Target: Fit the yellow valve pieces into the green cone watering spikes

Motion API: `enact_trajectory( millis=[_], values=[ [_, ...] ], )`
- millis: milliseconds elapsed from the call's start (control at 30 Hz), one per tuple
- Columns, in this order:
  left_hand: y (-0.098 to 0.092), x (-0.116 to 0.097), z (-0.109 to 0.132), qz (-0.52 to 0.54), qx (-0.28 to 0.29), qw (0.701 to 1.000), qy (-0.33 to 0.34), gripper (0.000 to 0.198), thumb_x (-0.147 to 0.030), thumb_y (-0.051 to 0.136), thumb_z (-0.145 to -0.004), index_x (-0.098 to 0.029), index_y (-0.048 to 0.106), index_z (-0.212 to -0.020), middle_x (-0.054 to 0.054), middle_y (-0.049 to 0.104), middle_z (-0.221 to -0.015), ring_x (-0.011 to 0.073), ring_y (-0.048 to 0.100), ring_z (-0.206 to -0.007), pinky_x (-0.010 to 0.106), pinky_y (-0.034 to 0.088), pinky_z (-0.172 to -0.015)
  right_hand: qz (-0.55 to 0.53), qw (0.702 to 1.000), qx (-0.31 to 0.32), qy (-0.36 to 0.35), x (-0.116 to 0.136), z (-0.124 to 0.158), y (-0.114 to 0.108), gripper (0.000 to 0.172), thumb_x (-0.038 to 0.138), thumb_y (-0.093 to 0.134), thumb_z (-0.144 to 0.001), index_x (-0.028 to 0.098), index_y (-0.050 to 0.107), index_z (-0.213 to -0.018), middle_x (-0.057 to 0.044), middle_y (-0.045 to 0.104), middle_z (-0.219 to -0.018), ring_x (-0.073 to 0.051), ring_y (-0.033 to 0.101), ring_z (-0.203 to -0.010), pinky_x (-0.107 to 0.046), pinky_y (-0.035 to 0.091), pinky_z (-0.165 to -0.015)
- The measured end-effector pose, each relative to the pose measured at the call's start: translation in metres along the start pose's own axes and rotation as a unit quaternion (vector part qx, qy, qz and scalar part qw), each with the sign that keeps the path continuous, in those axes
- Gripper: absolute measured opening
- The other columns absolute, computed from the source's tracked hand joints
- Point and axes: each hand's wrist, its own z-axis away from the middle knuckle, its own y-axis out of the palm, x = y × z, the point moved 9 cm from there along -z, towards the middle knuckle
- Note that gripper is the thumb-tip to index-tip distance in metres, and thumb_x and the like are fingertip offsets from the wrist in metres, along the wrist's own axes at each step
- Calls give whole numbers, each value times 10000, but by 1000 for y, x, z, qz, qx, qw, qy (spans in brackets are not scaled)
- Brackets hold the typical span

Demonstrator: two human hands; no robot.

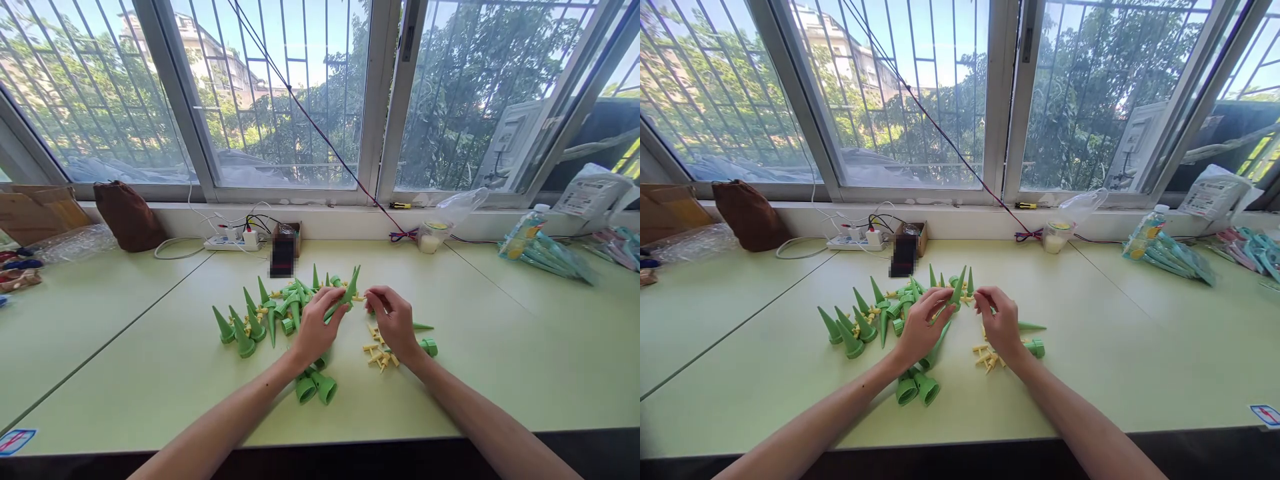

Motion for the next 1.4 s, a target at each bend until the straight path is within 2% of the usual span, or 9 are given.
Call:
enact_trajectory(
  millis=[167, 333, 567, 767, 900, 1000, 1167, 1400],
  values=[
    [-4, -11, 1, -61, -13, 997, 40, 222, -251, 561, -937, -224, 643, -1143, 81, 674, -1119, 213, 638, -1064, 349, 524, -947, 1, 1000, 6, 2, 1, 0, 1, 208, 379, 560, -949, 204, 625, -858, 10, 608, -649, -138, 578, -554, -268, 507, -582],
    [-4, -13, 2, -67, -14, 997, 41, 234, -247, 539, -949, -234, 630, -1165, 73, 691, -1120, 210, 649, -1055, 343, 525, -931, -6, 1000, 28, 5, 2, 2, 6, 226, 395, 550, -948, 207, 604, -835, 14, 588, -642, -132, 561, -517, -258, 487, -527],
    [-4, -15, 2, -70, -13, 996, 50, 242, -228, 534, -948, -228, 636, -1167, 74, 689, -1128, 209, 645, -1066, 340, 519, -944, -28, 998, 53, 2, 5, 3, 13, 161, 344, 572, -937, 204, 617, -871, 6, 602, -681, -135, 582, -556, -270, 513, -562],
    [-2, -1, 1, -49, -5, 999, 6, 262, -261, 533, -947, -219, 634, -1185, 91, 672, -1176, 221, 642, -1088, 355, 549, -942, -21, 998, 59, -19, 7, 3, 13, 123, 329, 600, -923, 213, 632, -947, -16, 637, -760, -157, 619, -633, -303, 555, -623],
    [1, 10, 1, 8, -2, 999, -37, 292, -297, 561, -931, -186, 636, -1190, 100, 691, -1151, 219, 678, -1029, 351, 585, -901, -18, 997, 71, -24, 5, 4, 14, 132, 327, 596, -929, 215, 632, -990, -35, 646, -821, -168, 636, -684, -324, 577, -684],
    [4, 13, 2, 34, 10, 998, -58, 321, -313, 585, -916, -168, 635, -1198, 101, 705, -1132, 219, 695, -994, 360, 590, -905, -20, 997, 73, -21, 4, 4, 15, 128, 318, 587, -934, 214, 632, -993, -35, 645, -820, -165, 632, -669, -317, 573, -676],
    [10, 9, 3, 36, 50, 996, -58, 342, -309, 596, -907, -170, 627, -1219, 94, 703, -1120, 226, 685, -998, 370, 583, -912, -10, 997, 80, -15, 4, 4, 18, 143, 330, 581, -935, 198, 635, -947, -25, 644, -753, -159, 617, -619, -294, 545, -623],
    [11, 9, 3, 16, 61, 996, -57, 301, -255, 570, -911, -184, 612, -1201, 101, 678, -1162, 228, 651, -1069, 364, 562, -931, 26, 993, 116, -7, 2, 5, 26, 221, 374, 537, -958, 186, 631, -892, -11, 627, -687, -146, 576, -581, -267, 488, -585]
  ],
)
